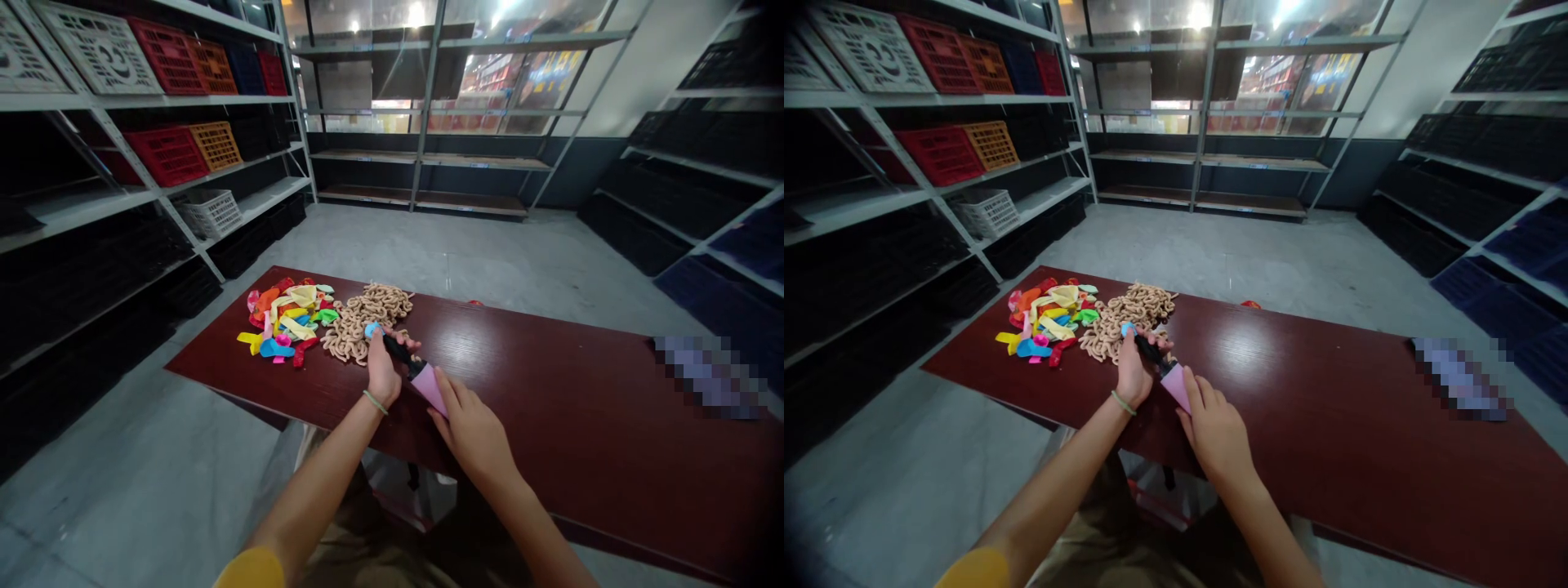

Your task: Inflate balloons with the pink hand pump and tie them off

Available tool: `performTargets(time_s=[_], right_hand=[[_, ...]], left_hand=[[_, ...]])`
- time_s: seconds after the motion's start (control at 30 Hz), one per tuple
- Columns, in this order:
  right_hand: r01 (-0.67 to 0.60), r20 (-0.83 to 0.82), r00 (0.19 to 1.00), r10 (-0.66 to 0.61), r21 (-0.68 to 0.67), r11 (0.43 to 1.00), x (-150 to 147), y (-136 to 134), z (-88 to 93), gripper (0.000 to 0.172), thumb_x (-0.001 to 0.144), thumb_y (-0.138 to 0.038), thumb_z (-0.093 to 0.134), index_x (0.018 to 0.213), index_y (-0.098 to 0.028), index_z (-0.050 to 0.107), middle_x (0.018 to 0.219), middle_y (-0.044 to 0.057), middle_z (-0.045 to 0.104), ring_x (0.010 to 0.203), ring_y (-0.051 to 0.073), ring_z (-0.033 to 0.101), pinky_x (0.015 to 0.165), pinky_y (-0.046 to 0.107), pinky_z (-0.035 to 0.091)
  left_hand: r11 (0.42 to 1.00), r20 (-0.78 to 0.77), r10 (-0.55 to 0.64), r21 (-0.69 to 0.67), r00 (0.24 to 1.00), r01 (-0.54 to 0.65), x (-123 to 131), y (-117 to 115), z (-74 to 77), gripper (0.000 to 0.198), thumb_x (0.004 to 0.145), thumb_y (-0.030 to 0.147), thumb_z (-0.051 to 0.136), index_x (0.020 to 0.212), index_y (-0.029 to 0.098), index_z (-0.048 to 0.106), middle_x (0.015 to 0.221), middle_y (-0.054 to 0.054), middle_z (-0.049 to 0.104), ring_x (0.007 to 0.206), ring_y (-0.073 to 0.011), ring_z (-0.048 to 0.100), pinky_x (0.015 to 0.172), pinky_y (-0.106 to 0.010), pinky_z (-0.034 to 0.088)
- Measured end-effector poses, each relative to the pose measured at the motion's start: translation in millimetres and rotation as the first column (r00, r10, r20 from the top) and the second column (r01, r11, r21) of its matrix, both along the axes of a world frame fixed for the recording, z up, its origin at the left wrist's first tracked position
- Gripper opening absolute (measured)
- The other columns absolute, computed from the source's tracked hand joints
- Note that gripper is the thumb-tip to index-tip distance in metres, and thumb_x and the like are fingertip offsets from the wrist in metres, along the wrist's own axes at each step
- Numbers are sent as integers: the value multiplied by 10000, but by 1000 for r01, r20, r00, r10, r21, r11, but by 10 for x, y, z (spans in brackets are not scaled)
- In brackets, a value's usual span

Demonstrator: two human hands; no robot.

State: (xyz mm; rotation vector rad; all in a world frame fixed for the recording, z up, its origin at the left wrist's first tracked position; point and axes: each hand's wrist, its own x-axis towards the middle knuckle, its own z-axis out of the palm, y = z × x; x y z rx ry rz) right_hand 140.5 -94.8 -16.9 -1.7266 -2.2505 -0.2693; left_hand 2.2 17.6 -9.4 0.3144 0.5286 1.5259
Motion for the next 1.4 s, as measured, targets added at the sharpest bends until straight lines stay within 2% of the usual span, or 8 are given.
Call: performTargets(time_s=[0.13, 0.27, 0.43, 0.67, 0.83, 1.0, 1.2, 1.4], right_hand=[[10, 6, 1000, -9, -91, 996, -10, -10, 20, 707, 914, -297, 554, 1540, -298, 223, 1187, 109, 621, 878, 243, 644, 637, 323, 517], [-19, -20, 1000, 17, -106, 994, 41, -87, -33, 762, 908, -269, 545, 1558, -305, 147, 1005, 68, 635, 805, 222, 644, 591, 290, 502], [-80, -68, 995, 75, -66, 995, 214, -303, -59, 688, 933, -279, 467, 1557, -279, 177, 1051, 89, 641, 824, 218, 651, 609, 293, 529], [-19, -85, 996, 12, -83, 996, 345, -557, 20, 598, 966, -311, 430, 1535, -307, 246, 1047, 54, 647, 777, 172, 681, 524, 234, 509], [54, -89, 994, -56, -28, 998, 188, -485, -6, 607, 964, -349, 445, 1536, -292, 252, 910, 24, 646, 651, 156, 669, 455, 219, 465], [87, -152, 983, -102, -99, 991, 4, -274, -24, 657, 943, -363, 481, 1544, -295, 225, 964, 25, 657, 667, 168, 682, 487, 247, 512], [5, -228, 973, -42, -162, 987, -16, -282, 23, 707, 934, -332, 502, 1557, -292, 167, 995, 38, 654, 738, 185, 695, 542, 260, 544], [-72, -270, 963, 24, -168, 983, 215, -659, 143, 672, 940, -276, 483, 1550, -303, 203, 984, 54, 653, 797, 188, 684, 640, 276, 563]], left_hand=[[1000, -18, 10, 14, 1000, -10, 3, 138, 110, 247, 909, 429, 538, 816, 225, 436, 584, 60, 411, 431, -89, 408, 426, -199, 369], [999, -82, 43, 32, 996, -40, -113, 312, 135, 216, 933, 376, 488, 798, 224, 413, 553, 62, 389, 390, -84, 362, 364, -179, 276], [995, -84, 84, 67, 993, -78, -238, 346, 86, 195, 941, 348, 467, 804, 223, 405, 563, 62, 389, 394, -81, 376, 363, -173, 282], [996, -71, 71, 61, 995, -67, -144, 246, 109, 198, 945, 356, 462, 809, 222, 407, 569, 62, 378, 396, -81, 376, 368, -177, 297], [1000, -11, -10, 24, 1000, 10, 13, 216, 56, 204, 927, 372, 491, 813, 225, 408, 581, 65, 365, 396, -79, 351, 361, -182, 277], [992, -15, -126, 28, 992, 127, 70, 187, 3, 218, 913, 392, 518, 824, 223, 412, 599, 62, 378, 416, -79, 364, 377, -189, 294], [992, -80, -116, 46, 990, 120, -15, 190, 30, 216, 934, 372, 492, 806, 218, 411, 572, 63, 376, 401, -81, 359, 378, -196, 300], [995, -50, -77, 52, 996, 80, -85, 192, 137, 211, 942, 336, 500, 786, 214, 426, 579, 53, 360, 405, -82, 347, 363, -195, 292]])
